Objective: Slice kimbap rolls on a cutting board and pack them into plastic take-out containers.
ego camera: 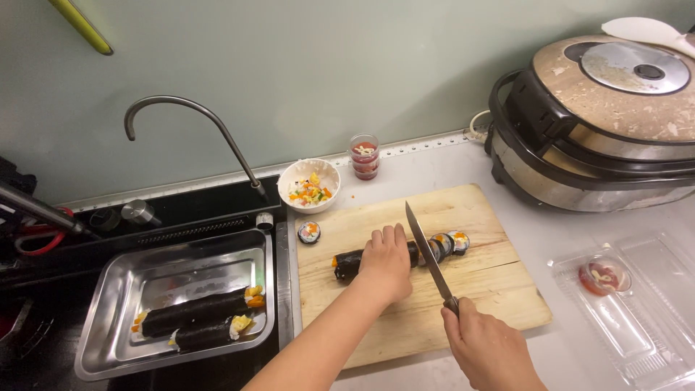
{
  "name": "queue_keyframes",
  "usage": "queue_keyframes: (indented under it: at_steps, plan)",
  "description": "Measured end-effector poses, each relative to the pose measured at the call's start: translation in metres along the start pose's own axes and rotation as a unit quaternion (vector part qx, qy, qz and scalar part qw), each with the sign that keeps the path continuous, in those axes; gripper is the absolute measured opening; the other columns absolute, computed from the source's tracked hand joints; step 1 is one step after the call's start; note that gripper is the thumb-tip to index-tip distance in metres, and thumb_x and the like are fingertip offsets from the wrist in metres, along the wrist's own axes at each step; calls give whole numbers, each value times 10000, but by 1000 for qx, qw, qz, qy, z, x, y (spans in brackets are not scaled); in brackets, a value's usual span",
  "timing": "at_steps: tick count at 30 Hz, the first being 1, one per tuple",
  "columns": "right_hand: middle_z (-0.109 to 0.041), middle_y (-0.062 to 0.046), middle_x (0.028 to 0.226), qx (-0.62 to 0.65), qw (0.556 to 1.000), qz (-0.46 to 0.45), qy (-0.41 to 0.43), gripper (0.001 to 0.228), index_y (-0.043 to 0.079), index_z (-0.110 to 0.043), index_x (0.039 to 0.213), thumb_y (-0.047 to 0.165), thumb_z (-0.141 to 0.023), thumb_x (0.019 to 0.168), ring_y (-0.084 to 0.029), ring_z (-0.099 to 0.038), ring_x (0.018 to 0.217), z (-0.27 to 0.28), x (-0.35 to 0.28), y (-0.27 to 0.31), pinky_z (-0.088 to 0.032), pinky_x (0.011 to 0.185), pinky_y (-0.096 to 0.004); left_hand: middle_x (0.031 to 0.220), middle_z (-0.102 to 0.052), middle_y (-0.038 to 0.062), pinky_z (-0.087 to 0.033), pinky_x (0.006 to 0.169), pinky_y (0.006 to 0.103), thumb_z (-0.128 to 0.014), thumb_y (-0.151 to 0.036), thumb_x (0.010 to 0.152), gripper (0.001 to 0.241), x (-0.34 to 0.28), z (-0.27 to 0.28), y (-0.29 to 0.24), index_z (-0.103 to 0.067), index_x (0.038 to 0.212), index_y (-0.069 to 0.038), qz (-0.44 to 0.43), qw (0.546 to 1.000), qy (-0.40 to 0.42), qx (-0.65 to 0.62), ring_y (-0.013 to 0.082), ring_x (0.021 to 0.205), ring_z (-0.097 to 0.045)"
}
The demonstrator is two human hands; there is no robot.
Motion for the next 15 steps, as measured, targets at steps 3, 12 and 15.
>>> queue_keyframes:
  at_steps: [3,12,15]
  plan:
    - [-751,-149,741,23,998,-29,53,364,113,-532,972,461,-434,1011,-360,-734,792,10,-4,5,-564,745,-507,1302,-460,225,-417,1032,392,-698,-110,773,634,11,-23,6,-477,1332,93,-26,996,-79,27,349,1203,-453]
    - [-752,-103,621,92,984,-92,121,413,113,-561,946,482,-396,1035,-292,-752,645,36,-14,22,-561,688,-432,1290,-511,195,-449,1011,473,-721,-328,898,576,13,-6,15,-515,1282,49,-4,997,-30,-69,367,1228,-487]
    - [-714,-86,577,137,977,-103,127,367,140,-552,963,470,-398,1012,-261,-730,493,56,-15,28,-583,615,-390,1282,-573,228,-482,1015,469,-715,-362,915,671,5,9,16,-436,1351,65,33,986,73,-147,361,1244,-539]
Point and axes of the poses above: each hand's wrist, its own x-axis towards the middle knuckle, its own z-axis out of the back of the hand, y = z × x, the point moved 3 cm from there along x, towards the middle knuckle
